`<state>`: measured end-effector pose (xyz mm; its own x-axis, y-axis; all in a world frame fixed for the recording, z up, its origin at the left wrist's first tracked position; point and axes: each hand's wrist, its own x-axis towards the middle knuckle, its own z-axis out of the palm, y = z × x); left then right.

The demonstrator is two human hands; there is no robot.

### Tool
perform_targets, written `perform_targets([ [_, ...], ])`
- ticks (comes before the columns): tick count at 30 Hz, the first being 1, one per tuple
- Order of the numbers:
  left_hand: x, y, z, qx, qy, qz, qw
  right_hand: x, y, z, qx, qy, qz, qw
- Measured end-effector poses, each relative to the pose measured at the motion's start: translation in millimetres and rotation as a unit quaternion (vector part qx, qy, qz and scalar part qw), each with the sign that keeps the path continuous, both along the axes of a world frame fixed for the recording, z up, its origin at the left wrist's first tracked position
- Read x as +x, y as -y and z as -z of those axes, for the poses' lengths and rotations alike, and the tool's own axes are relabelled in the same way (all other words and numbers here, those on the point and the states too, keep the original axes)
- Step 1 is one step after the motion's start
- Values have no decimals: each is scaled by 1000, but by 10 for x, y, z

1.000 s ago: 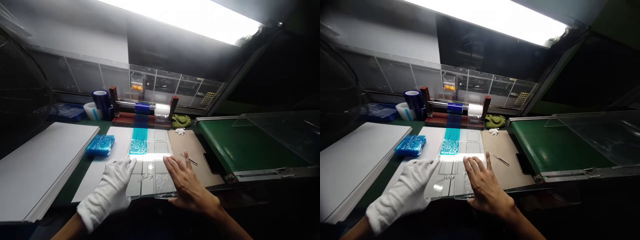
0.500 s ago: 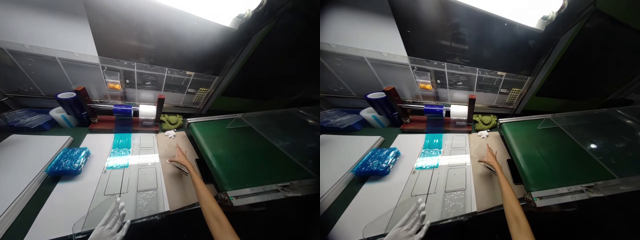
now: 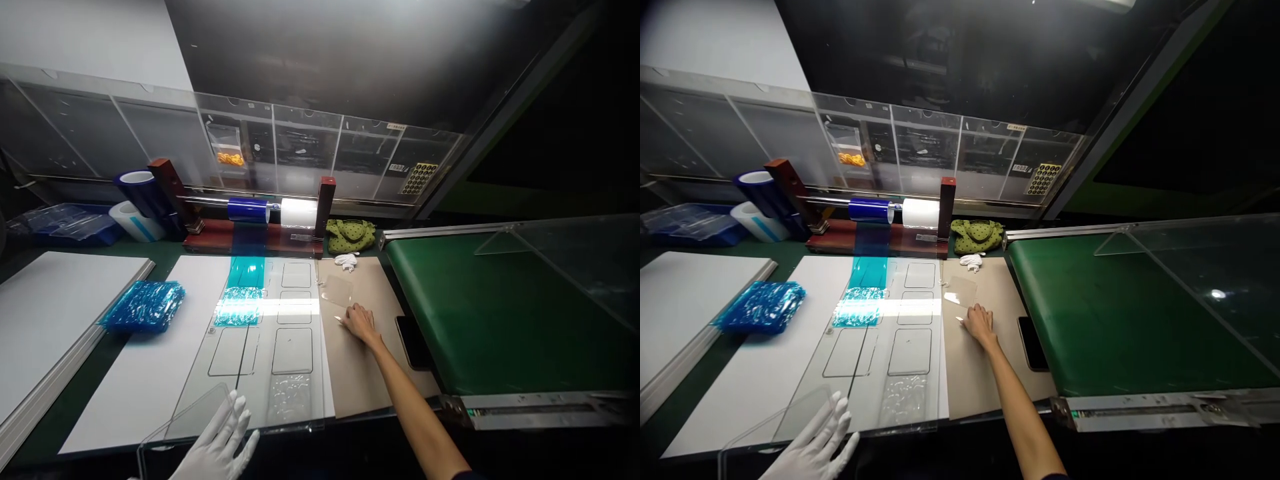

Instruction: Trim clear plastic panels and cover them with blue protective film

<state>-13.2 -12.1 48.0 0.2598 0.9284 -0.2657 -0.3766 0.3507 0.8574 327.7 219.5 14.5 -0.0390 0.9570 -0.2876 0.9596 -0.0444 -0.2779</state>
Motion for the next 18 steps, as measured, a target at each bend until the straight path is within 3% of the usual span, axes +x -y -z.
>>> perform_targets([
  [2, 27, -34, -100, -8, 84, -15, 996, -38, 239, 15, 5, -11, 22, 1000],
  [4, 38, -89, -243, -4, 107, -23, 994, -93, 423, -16, 13, -40, 37, 998],
  [7, -4, -164, -493, 77, -73, -6, 994, -253, 680, -212, 22, -108, 40, 993],
  [8, -32, -175, -583, 120, -168, 4, 978, -342, 789, -326, 27, -139, 37, 989],
  [10, -103, -161, -773, 204, -341, 28, 917, -581, 1068, -629, 29, -241, 23, 970],
  [12, -189, -105, -964, 270, -448, 51, 851, -879, 1417, -1002, -2, -415, 0, 910],
  [14, -290, -21, -1131, 321, -494, 76, 804, -1185, 1785, -1376, -76, -501, -42, 861],
  [15, -344, 27, -1199, 337, -505, 92, 789, -1326, 1958, -1535, -93, -508, -71, 853],
  [18, -513, 173, -1331, 362, -508, 130, 770, -1672, 2388, -1799, -71, -476, -126, 867],
])
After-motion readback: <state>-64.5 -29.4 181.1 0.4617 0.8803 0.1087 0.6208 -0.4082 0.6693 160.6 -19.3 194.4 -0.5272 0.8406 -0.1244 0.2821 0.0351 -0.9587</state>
